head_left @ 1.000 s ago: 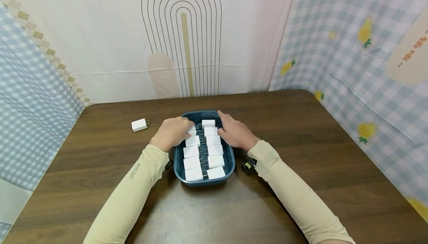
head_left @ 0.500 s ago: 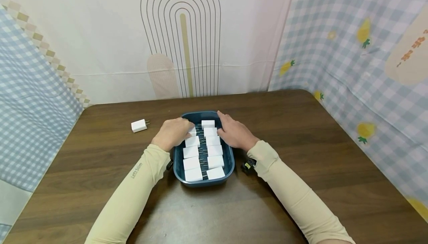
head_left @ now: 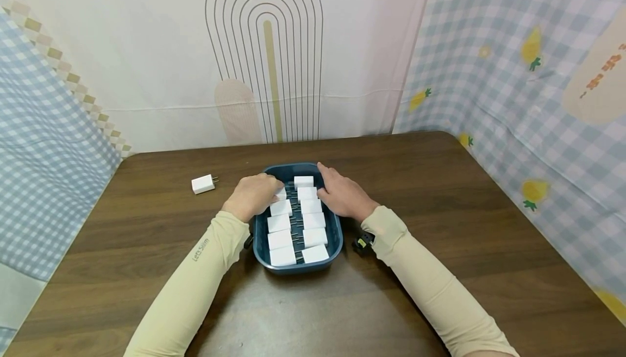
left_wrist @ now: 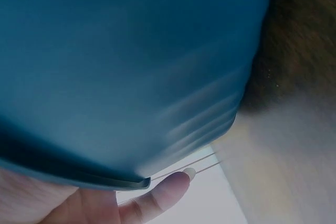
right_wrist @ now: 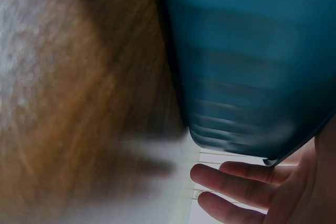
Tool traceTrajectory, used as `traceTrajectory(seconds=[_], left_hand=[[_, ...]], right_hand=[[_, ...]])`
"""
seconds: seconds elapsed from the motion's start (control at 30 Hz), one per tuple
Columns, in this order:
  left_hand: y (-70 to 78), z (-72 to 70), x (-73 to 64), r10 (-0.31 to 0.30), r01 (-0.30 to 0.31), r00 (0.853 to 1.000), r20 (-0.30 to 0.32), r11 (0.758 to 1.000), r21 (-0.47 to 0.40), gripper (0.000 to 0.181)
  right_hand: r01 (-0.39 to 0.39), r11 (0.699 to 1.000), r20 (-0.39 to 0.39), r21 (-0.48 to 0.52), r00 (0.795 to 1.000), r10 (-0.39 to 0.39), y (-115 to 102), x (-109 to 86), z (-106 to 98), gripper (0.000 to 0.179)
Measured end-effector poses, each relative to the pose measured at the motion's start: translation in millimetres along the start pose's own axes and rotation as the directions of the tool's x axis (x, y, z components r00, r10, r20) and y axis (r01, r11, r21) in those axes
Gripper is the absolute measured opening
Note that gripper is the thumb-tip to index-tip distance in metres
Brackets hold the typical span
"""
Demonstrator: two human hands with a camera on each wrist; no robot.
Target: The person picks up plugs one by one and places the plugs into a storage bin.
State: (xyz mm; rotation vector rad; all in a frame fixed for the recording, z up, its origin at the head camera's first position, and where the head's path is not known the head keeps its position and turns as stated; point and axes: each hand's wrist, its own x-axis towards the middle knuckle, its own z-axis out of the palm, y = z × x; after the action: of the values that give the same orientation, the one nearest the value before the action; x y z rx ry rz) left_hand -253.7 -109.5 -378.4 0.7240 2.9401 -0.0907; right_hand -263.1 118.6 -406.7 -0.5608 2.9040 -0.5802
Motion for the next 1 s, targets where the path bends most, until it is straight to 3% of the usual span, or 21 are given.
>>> traceTrajectory(seconds=[0.63, 1.0], left_hand=[[0.8, 1.3, -2.8, 0.006, -0.007, 0.999, -0.05, 1.0, -0.011, 0.028], [2.2, 3.7, -6.6, 0.026, -0.022, 0.987, -0.159, 0.999, 0.029, 0.02]], right_hand=[[0.0, 1.0, -0.004, 0.009, 1.0, 0.0, -0.9, 0.4, 0.6, 0.067], [0.001, 1.0, -0.003, 0.02, 1.0, -0.001, 0.2, -0.3, 0.8, 0.067]])
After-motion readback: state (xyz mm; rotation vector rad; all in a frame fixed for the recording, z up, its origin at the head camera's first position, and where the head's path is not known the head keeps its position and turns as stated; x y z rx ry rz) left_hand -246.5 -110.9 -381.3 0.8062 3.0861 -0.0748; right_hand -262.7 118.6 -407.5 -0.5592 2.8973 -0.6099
